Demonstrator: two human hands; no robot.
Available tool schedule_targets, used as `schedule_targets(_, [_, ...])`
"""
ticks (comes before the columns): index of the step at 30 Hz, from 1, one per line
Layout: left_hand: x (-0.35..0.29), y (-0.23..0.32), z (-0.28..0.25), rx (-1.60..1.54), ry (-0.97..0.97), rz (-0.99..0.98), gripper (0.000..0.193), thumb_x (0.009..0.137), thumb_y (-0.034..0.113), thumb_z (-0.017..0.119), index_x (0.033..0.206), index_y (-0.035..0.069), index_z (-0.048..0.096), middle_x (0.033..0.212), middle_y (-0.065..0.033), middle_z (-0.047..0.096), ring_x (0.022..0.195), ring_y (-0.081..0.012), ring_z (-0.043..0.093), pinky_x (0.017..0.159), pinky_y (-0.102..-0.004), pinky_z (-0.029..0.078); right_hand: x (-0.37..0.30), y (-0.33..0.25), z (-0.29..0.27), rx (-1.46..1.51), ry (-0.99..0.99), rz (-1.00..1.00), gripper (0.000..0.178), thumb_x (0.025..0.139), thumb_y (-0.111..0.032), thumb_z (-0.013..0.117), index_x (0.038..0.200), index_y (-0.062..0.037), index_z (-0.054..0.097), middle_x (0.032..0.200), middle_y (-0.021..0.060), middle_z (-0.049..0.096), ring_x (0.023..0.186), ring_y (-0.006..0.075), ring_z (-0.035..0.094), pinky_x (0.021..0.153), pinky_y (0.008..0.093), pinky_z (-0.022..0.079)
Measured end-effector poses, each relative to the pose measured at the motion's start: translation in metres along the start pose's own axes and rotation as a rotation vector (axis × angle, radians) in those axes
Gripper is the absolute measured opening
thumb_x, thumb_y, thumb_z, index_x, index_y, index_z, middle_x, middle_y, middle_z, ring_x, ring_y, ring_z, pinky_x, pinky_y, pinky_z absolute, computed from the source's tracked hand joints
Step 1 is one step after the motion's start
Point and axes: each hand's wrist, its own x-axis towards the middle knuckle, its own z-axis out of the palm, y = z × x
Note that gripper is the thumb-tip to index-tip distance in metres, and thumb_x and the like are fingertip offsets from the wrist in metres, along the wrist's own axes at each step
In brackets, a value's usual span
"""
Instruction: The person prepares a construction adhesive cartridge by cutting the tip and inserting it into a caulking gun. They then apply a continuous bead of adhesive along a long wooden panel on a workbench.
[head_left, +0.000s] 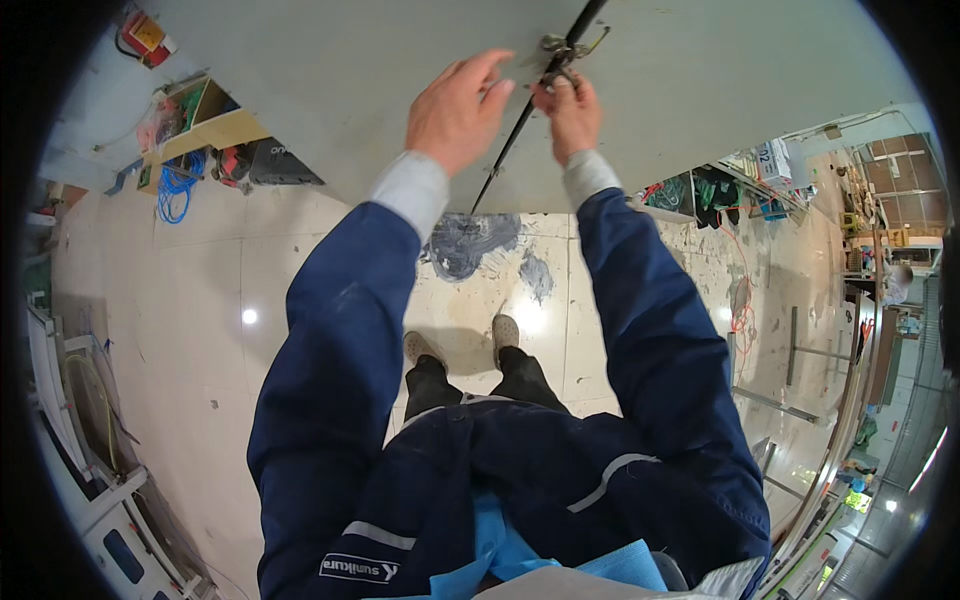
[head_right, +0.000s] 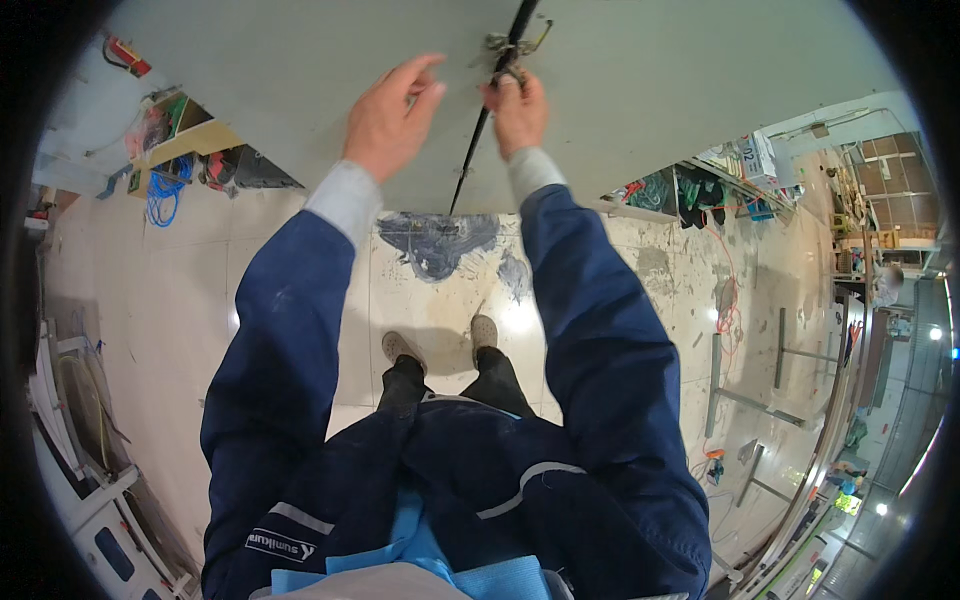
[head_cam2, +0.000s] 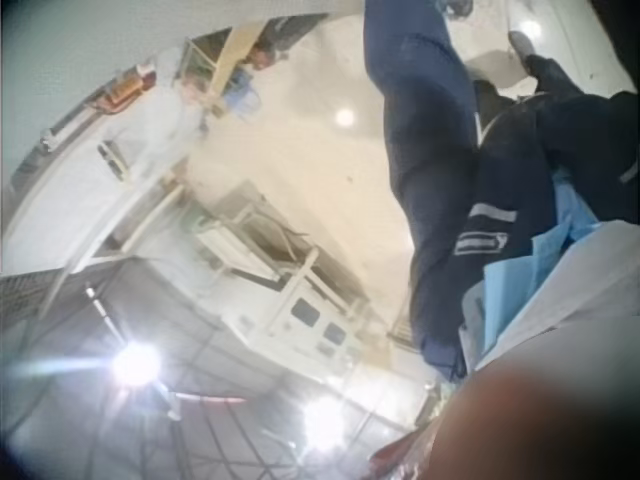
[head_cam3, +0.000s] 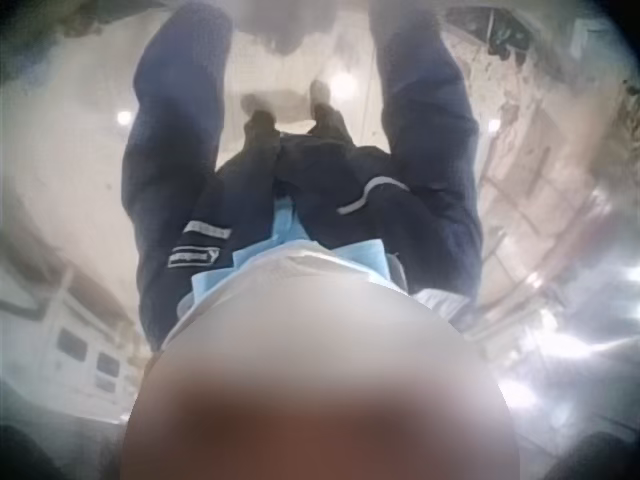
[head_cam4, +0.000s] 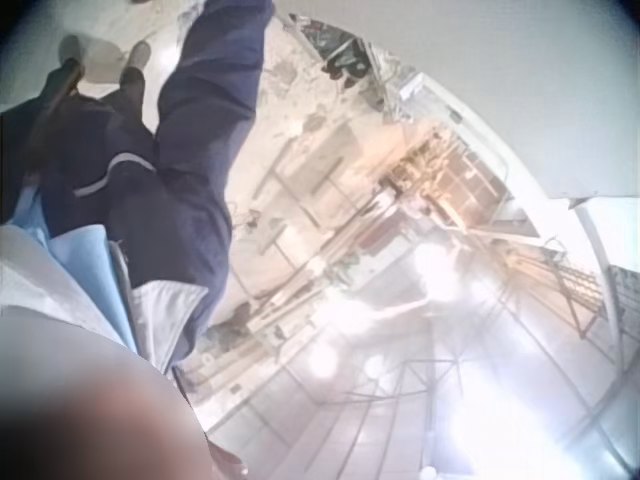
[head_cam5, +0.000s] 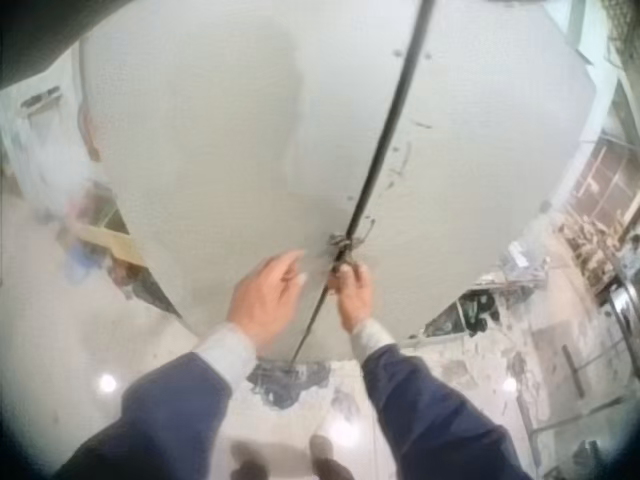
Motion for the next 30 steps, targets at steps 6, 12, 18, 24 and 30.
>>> schedule_targets(6, [0.068, 0.022, 0.065, 0.323, 0.125, 0.140, 0.040, 0.101, 0.035, 0.052, 0.134, 0.013, 0.060, 0.129, -0.0139, 0.065, 0.115, -0.0338, 0.062, 0.100, -0.0433, 0.049, 0.020, -0.009, -0.007, -0.421, -0.163, 0.124, 0.034, 0.094, -0.031, 0.059, 0.095, 0.0001, 0.073, 0.085, 0.0207, 0.072, 0.083, 0.0298, 0.071, 0.073, 0.0418, 0.054])
schedule_targets(12, [0.092, 0.034, 0.086, 0.481, 0.218, 0.070, 0.038, 0.096, 0.041, 0.062, 0.108, 0.007, 0.074, 0.100, -0.0139, 0.073, 0.090, -0.0281, 0.069, 0.079, -0.0383, 0.052, -0.002, -0.012, 0.022, 0.337, -0.087, 0.241, 0.031, 0.097, -0.025, 0.059, 0.080, 0.0014, 0.060, 0.073, 0.0140, 0.066, 0.064, 0.0230, 0.063, 0.059, 0.0402, 0.052])
schedule_targets(18, [0.080, 0.040, 0.097, 0.427, 0.292, -0.066, 0.043, 0.096, 0.046, 0.063, 0.106, 0.005, 0.073, 0.096, -0.0117, 0.073, 0.086, -0.0240, 0.068, 0.077, -0.0352, 0.052, -0.012, -0.026, -0.016, -0.121, -0.234, 0.103, 0.032, 0.095, -0.027, 0.059, 0.078, 0.0002, 0.065, 0.072, 0.0116, 0.067, 0.064, 0.0215, 0.063, 0.062, 0.0373, 0.050])
schedule_targets(24, [0.060, 0.036, 0.097, 0.561, 0.258, -0.173, 0.040, 0.097, 0.044, 0.061, 0.106, 0.007, 0.072, 0.097, -0.0095, 0.074, 0.088, -0.0253, 0.071, 0.077, -0.0384, 0.053, -0.017, -0.044, -0.041, -0.096, -0.378, 0.113, 0.032, 0.097, -0.029, 0.061, 0.084, -0.0006, 0.067, 0.076, 0.0088, 0.068, 0.068, 0.0167, 0.064, 0.061, 0.0350, 0.051])
schedule_targets(30, [0.030, 0.028, 0.085, 0.470, 0.223, -0.201, 0.046, 0.096, 0.048, 0.062, 0.106, 0.004, 0.071, 0.091, -0.0083, 0.074, 0.086, -0.0224, 0.070, 0.076, -0.0376, 0.053, -0.021, -0.056, -0.048, 0.252, -0.457, 0.424, 0.031, 0.101, -0.032, 0.057, 0.097, -0.0027, 0.065, 0.086, 0.0061, 0.068, 0.070, 0.0131, 0.062, 0.058, 0.0295, 0.051])
